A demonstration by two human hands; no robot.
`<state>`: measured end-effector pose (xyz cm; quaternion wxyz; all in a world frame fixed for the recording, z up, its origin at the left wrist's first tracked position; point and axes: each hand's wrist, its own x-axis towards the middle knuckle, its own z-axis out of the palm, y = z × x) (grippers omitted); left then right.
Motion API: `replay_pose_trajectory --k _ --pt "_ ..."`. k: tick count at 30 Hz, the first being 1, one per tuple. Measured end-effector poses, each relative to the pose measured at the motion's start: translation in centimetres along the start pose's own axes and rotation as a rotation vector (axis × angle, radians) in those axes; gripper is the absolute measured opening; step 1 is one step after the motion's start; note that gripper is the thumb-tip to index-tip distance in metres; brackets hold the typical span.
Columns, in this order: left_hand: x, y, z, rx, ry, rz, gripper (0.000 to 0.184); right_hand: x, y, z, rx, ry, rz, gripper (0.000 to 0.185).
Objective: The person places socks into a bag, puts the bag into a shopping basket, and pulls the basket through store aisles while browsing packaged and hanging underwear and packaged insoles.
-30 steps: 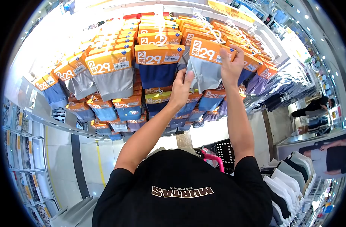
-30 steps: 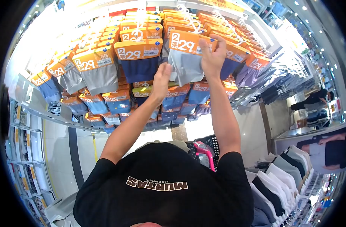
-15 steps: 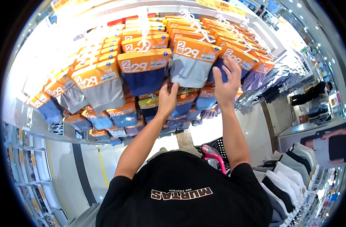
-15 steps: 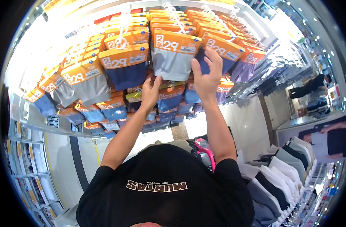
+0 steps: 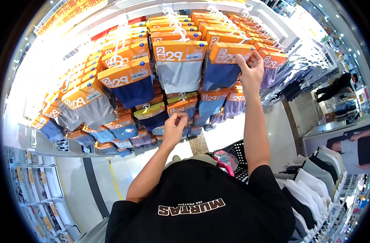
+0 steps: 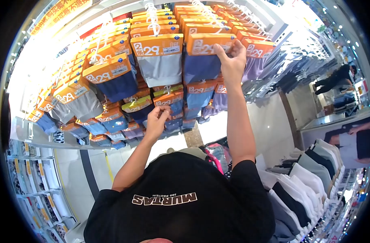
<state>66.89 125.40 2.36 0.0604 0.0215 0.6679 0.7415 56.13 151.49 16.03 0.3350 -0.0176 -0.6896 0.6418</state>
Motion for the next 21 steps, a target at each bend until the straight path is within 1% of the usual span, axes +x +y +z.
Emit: replay_pose_trajectory --k 1,3,4,5,8,9,12,13,16,17,18,20,21 --pt "0.0 0.1 0.1 0.004 0.013 -0.021 0.019 -0.3 -0.5 0.2 0.188 -0.022 0.002 0.06" --pt "-0.1 1.2 0.3 0.022 0.048 -0.092 0.018 -0.2 -0.5 -0.6 0.361 -0.144 0.12 0.051" --pt "0.0 1.2 0.5 0.017 0.053 -0.063 0.019 -0.2 -0.6 -0.9 0.444 -0.204 0.177 0.046" --pt "0.1 1.1 0.6 0.013 0.055 -0.035 0.019 -0.4 -0.8 -1.0 0.487 -0.196 0.177 0.033" --pt "0.3 1.9 1.5 -0.035 0.073 -0.015 0.021 -0.4 -1.4 -2.3 0.551 -0.24 0.13 0.032" --pt "0.4 2.5 2.0 -0.059 0.081 -0.018 0.022 -0.5 -1.9 -3.0 0.555 -0.272 0.091 0.028" --pt "0.3 4.4 3.3 -0.091 0.093 0.007 0.024 -1.3 -3.6 -4.9 0.649 -0.29 0.087 0.027" --pt "0.1 4.9 3.7 -0.084 0.073 0.015 0.033 -2.0 -4.1 -5.4 0.657 -0.303 0.106 0.027" --pt "-0.1 5.3 5.5 -0.088 -0.041 0.326 0.042 -4.5 -2.3 -6.7 0.644 -0.336 0.153 0.029" --pt "-0.6 5.6 6.4 -0.153 -0.118 0.358 0.051 -5.7 -1.5 -6.8 0.615 -0.333 0.175 0.03" --pt "-1.2 5.5 7.0 -0.286 -0.235 0.312 0.051 -6.8 -0.2 -6.8 0.61 -0.338 0.217 0.032" --pt "-2.6 6.0 8.3 -0.063 -0.232 0.219 0.05 -9.2 0.5 -6.3 0.636 -0.267 0.345 0.034" --pt "-2.8 5.7 9.3 0.004 -0.169 0.139 0.043 -10.2 1.7 -6.4 0.636 -0.253 0.415 0.037"
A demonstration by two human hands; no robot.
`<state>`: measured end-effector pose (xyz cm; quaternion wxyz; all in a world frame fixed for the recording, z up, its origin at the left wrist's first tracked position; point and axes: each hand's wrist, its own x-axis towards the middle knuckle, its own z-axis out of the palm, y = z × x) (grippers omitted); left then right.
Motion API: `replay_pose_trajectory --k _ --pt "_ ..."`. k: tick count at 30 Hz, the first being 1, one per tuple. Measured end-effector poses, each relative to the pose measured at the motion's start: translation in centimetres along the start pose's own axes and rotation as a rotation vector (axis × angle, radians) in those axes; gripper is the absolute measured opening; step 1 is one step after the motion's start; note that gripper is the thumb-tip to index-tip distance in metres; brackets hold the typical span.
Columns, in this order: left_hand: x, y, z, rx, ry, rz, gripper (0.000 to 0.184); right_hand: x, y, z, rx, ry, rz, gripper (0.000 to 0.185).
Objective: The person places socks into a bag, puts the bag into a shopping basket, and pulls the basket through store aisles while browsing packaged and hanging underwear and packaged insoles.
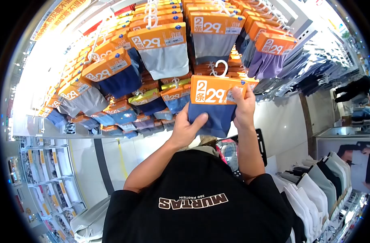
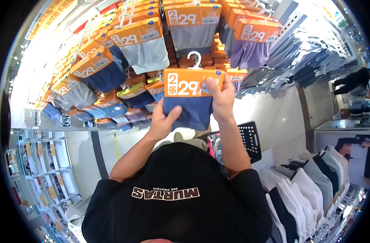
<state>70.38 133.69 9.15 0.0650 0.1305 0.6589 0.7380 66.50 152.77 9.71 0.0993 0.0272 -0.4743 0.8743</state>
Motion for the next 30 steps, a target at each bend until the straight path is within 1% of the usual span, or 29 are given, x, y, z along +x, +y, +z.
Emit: replay_pose_trajectory --k 1,3,5,6,9,10,11,13,14,15,17,21,23,24,26,30 --pt "0.1 -0.8 0.8 -0.021 0.088 -0.006 0.037 -0.6 1.0 -0.6 0.004 0.013 0.016 0.039" --pt "0.1 -2.3 1.0 -0.027 0.139 -0.079 0.032 -1.6 1.9 -2.2 -0.029 0.028 0.102 0.042" --pt "-0.1 -3.2 1.4 -0.18 0.181 -0.149 0.032 -1.9 2.7 -3.5 -0.027 0.06 0.19 0.042" --pt "0.0 -3.5 1.5 -0.143 0.194 -0.138 0.031 -2.1 3.1 -4.0 -0.028 0.073 0.234 0.042" --pt "-0.2 -3.4 2.2 -0.034 0.202 -0.141 0.03 -2.5 4.9 -4.7 -0.102 0.084 0.295 0.042" --pt "-0.2 -2.7 2.7 0.015 0.156 -0.174 0.036 -2.7 6.0 -4.9 -0.12 0.062 0.308 0.041" --pt "-0.5 -2.4 3.2 -0.033 0.118 -0.177 0.039 -2.9 7.0 -4.9 -0.134 0.044 0.273 0.039" --pt "-1.0 -2.4 4.6 -0.134 0.032 -0.185 0.045 -3.1 7.0 -4.7 0.054 0.129 0.533 0.036" --pt "-1.0 -2.7 5.1 -0.16 -0.015 -0.224 0.052 -3.2 7.0 -4.5 0.156 0.162 0.653 0.038" --pt "-1.0 -2.8 5.3 -0.019 -0.064 -0.218 0.048 -3.3 7.1 -4.9 0.146 0.17 0.783 0.042" --pt "-0.9 -2.8 6.3 -0.135 0.002 -0.247 0.044 -4.7 10.3 -6.7 0.389 0.059 0.781 0.042" --pt "-0.7 -5.1 6.2 -0.135 0.083 -0.338 0.036 -7.2 14.7 -7.0 0.607 -0.003 0.695 0.038" --pt "-0.7 -5.4 6.3 -0.117 0.122 -0.408 0.033 -8.0 14.8 -7.2 0.647 -0.015 0.669 0.039" --pt "-0.9 -5.5 6.5 -0.092 0.148 -0.338 0.03 -8.1 14.4 -7.2 0.647 -0.02 0.655 0.039" --pt "-0.9 -5.8 6.5 -0.109 0.14 -0.321 0.029 -8.3 13.9 -7.3 0.634 -0.032 0.634 0.04" --pt "-0.9 -6.6 6.1 -0.202 0.112 -0.356 0.03 -8.5 13.8 -7.9 0.61 -0.054 0.616 0.041"
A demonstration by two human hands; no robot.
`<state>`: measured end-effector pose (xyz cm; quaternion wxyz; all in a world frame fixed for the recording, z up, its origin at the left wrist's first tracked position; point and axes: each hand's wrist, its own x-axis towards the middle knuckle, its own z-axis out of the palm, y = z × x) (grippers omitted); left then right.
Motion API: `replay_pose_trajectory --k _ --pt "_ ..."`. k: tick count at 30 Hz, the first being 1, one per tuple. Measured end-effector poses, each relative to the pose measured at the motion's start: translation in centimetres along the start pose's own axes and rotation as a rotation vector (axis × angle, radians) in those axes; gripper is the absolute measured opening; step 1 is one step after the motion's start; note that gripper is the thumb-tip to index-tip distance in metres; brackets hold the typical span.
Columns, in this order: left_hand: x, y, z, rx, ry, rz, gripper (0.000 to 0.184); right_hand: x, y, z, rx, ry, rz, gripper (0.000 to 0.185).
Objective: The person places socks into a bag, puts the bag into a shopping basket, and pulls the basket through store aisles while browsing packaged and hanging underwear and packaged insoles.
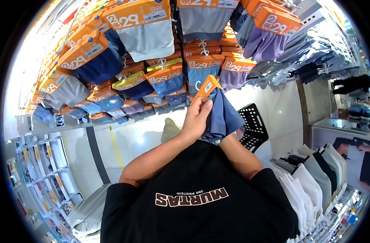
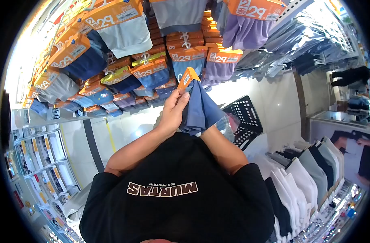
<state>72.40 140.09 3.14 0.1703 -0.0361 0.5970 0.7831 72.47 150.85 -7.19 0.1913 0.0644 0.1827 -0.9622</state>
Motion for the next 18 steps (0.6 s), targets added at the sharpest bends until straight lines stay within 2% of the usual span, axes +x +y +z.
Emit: replay_pose_trajectory --k 3,6,10,13,16,18 --pt "0.0 -0.6 -0.1 0.049 0.011 0.019 0.025 0.0 0.0 -0.3 -0.019 -0.005 -0.002 0.043" --pt "-0.3 0.0 0.5 0.037 0.009 -0.029 0.032 0.1 0.2 -0.7 -0.006 -0.032 -0.03 0.043" --pt "-0.4 -0.7 0.8 0.359 0.044 0.085 0.055 -0.3 -0.1 -0.7 0.025 -0.086 -0.067 0.038" --pt "-0.1 -1.2 1.1 0.409 0.055 0.247 0.051 -0.7 -0.3 0.0 -0.003 -0.003 -0.09 0.036" --pt "-0.3 -0.3 1.4 0.14 0.008 0.061 0.045 -0.8 -0.3 0.5 -0.037 0.128 -0.135 0.034" --pt "-0.2 -0.2 1.5 0.094 -0.013 0.078 0.042 -0.8 -0.3 1.0 -0.067 0.178 -0.159 0.033"
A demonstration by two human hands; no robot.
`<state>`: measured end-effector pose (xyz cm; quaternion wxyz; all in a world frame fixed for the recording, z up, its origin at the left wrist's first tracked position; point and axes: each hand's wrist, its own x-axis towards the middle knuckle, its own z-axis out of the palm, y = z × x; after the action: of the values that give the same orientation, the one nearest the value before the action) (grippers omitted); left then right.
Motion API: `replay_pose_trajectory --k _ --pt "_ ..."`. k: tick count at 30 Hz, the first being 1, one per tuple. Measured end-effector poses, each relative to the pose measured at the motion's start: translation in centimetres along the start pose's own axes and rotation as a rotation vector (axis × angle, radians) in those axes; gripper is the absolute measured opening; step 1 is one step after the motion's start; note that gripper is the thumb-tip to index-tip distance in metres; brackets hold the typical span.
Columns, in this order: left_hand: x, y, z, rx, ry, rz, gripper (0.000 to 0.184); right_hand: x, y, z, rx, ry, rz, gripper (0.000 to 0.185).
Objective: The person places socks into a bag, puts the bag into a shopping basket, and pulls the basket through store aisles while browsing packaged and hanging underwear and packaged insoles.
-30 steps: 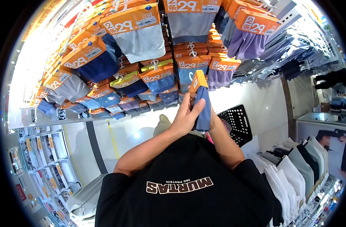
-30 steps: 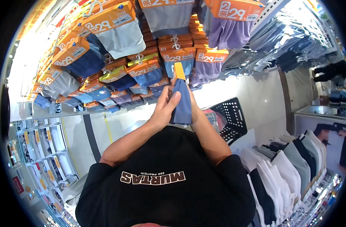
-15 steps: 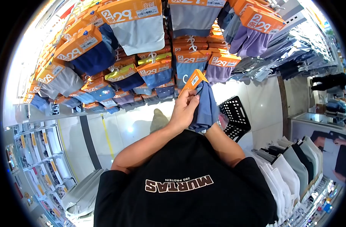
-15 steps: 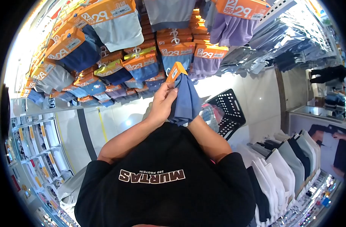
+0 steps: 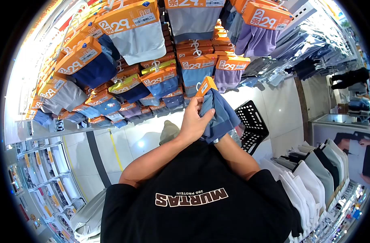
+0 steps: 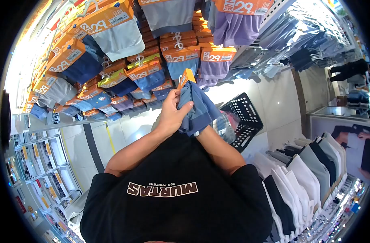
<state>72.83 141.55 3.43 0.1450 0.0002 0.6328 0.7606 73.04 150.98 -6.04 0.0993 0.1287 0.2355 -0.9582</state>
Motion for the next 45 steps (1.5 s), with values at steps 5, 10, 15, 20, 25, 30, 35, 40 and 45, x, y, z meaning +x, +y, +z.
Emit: replay_pose_trajectory --k 5,10,15,20,25,30,35,40,45 --pt "0.0 0.1 -0.6 -0.079 -0.011 -0.038 0.028 0.5 0.2 -1.4 -0.288 -0.072 -0.006 0.032" --pt "0.5 0.3 -3.2 -0.437 0.05 -0.124 0.025 2.8 -5.5 2.7 -0.437 0.213 -0.401 0.041" --pt "1.6 1.1 -4.3 -0.369 -0.085 -0.079 0.032 2.1 -12.6 10.5 -0.96 0.018 -0.897 0.052" --pt "6.0 4.2 -4.6 0.068 0.041 0.179 0.027 5.1 -16.4 16.6 -0.904 -0.049 -1.078 0.053" --pt "10.0 9.7 -3.8 -0.035 0.198 0.421 0.023 8.9 -18.3 22.7 -0.928 -0.121 -1.203 0.051" --pt "12.2 9.5 -5.0 0.086 0.312 0.404 0.024 10.8 -17.5 23.4 -1.169 -0.118 -1.192 0.065" --pt "13.0 6.8 -6.2 0.128 0.375 0.405 0.026 10.6 -15.1 19.2 -1.277 -0.112 -1.364 0.081" --pt "10.4 3.8 -6.9 0.077 0.349 0.289 0.024 6.3 -10.2 12.3 -1.272 -0.051 -1.044 0.075" --pt "5.8 -3.3 -7.5 0.071 0.282 0.084 0.02 9.2 -9.3 5.4 -1.677 0.093 -0.828 0.074"
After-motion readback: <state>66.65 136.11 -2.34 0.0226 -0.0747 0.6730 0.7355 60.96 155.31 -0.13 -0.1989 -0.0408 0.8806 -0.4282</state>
